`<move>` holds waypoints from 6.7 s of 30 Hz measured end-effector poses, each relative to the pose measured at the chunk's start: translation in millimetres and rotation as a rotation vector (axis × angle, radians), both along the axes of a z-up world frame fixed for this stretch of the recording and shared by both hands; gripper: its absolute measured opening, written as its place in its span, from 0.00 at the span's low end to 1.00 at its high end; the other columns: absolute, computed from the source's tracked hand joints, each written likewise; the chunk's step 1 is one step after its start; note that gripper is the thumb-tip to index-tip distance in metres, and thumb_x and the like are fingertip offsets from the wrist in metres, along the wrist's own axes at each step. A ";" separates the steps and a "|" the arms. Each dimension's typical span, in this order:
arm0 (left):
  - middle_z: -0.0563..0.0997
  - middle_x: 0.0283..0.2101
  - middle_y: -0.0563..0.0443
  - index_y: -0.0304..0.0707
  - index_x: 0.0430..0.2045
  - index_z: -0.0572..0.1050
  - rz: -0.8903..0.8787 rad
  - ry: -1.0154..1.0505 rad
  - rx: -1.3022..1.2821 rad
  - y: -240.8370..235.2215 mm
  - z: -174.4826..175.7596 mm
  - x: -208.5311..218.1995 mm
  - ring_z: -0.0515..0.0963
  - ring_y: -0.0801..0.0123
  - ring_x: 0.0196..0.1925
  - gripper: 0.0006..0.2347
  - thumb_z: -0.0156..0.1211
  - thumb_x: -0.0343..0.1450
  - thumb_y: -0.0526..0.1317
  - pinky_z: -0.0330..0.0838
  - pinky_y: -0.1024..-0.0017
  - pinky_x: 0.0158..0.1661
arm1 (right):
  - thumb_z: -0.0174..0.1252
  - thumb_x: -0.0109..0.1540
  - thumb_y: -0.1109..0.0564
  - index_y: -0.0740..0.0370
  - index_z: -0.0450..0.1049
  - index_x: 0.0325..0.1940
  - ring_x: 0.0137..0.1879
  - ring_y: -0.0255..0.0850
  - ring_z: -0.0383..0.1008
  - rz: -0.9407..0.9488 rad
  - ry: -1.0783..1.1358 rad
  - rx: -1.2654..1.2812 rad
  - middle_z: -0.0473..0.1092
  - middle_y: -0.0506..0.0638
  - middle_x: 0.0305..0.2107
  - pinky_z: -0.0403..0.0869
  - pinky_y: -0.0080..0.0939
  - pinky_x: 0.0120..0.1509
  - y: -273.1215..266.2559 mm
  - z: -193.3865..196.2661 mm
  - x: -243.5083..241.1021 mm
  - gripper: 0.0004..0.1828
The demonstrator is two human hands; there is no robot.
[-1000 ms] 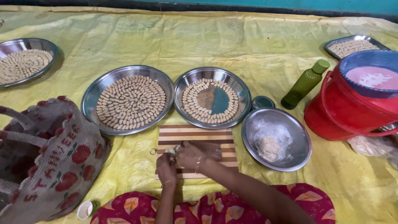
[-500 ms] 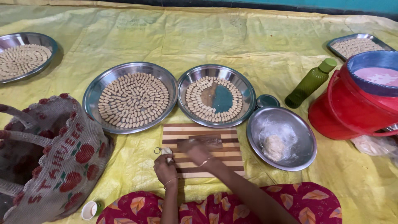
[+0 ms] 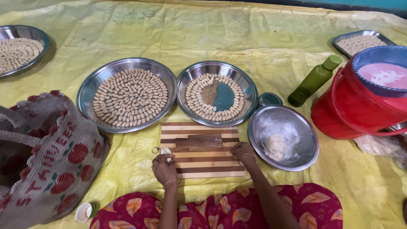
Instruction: The person sits on a yellow tarp and repeatedly takes small pieces of dough, rolls them into balls, and presses them against a ridged wooden board to create textured shapes. The finished pieces are placed into a metal tray.
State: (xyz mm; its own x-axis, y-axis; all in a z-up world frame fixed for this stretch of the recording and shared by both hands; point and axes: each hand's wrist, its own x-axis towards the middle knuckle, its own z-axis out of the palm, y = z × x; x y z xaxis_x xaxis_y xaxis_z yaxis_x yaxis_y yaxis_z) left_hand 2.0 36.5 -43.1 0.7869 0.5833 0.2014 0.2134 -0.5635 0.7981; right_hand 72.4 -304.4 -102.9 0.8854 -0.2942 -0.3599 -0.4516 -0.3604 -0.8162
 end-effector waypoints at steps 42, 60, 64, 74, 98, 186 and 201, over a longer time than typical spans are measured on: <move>0.85 0.42 0.41 0.43 0.50 0.77 -0.020 -0.006 -0.108 0.4 -8.1 14.6 0.84 0.57 0.38 0.19 0.66 0.65 0.27 0.78 0.62 0.38 | 0.62 0.59 0.41 0.45 0.59 0.71 0.77 0.51 0.51 0.570 -0.416 -0.990 0.55 0.51 0.70 0.51 0.62 0.78 113.4 105.9 -41.1 0.38; 0.79 0.40 0.44 0.33 0.54 0.59 -0.988 0.134 -0.521 -116.6 3.4 -61.0 0.84 0.64 0.39 0.23 0.65 0.68 0.32 0.82 0.71 0.36 | 0.49 0.74 0.45 0.59 0.66 0.39 0.19 0.40 0.55 -0.316 -0.304 0.730 0.58 0.48 0.17 0.55 0.38 0.18 84.8 62.3 -54.4 0.16; 0.82 0.37 0.42 0.36 0.54 0.72 -0.924 0.115 -0.212 -110.1 8.3 -59.5 0.82 0.62 0.34 0.16 0.62 0.70 0.33 0.78 0.66 0.33 | 0.52 0.69 0.52 0.57 0.65 0.41 0.23 0.41 0.63 -0.236 -0.314 0.830 0.62 0.49 0.21 0.65 0.38 0.20 90.3 70.8 -58.1 0.08; 0.78 0.26 0.52 0.43 0.56 0.76 -0.821 0.308 -0.503 -117.9 -5.3 -43.0 0.74 0.75 0.22 0.18 0.39 0.78 0.47 0.72 0.77 0.24 | 0.51 0.70 0.47 0.58 0.64 0.39 0.18 0.34 0.58 -0.130 -0.279 1.181 0.61 0.47 0.19 0.59 0.33 0.15 109.5 89.1 -56.7 0.13; 0.84 0.30 0.44 0.42 0.50 0.79 -0.811 0.128 -0.061 -114.7 -26.0 -24.5 0.83 0.62 0.28 0.21 0.45 0.77 0.55 0.75 0.65 0.31 | 0.52 0.69 0.48 0.58 0.62 0.31 0.21 0.34 0.61 -0.246 -0.050 1.143 0.62 0.45 0.19 0.71 0.37 0.30 92.3 96.9 -37.2 0.16; 0.72 0.18 0.55 0.43 0.48 0.78 -0.764 0.363 -0.624 -114.4 -2.8 -34.2 0.70 0.75 0.18 0.24 0.34 0.77 0.57 0.66 0.79 0.19 | 0.54 0.72 0.42 0.56 0.61 0.27 0.13 0.29 0.52 -0.124 -0.273 1.018 0.55 0.40 0.13 0.59 0.31 0.16 118.6 109.8 -41.5 0.24; 0.73 0.17 0.50 0.39 0.43 0.79 -0.745 0.343 -0.514 -111.3 3.1 -30.6 0.70 0.72 0.17 0.25 0.34 0.78 0.57 0.66 0.73 0.20 | 0.58 0.67 0.43 0.52 0.56 0.21 0.14 0.30 0.50 -0.129 -0.258 0.972 0.53 0.40 0.12 0.57 0.32 0.16 121.2 107.9 -42.5 0.26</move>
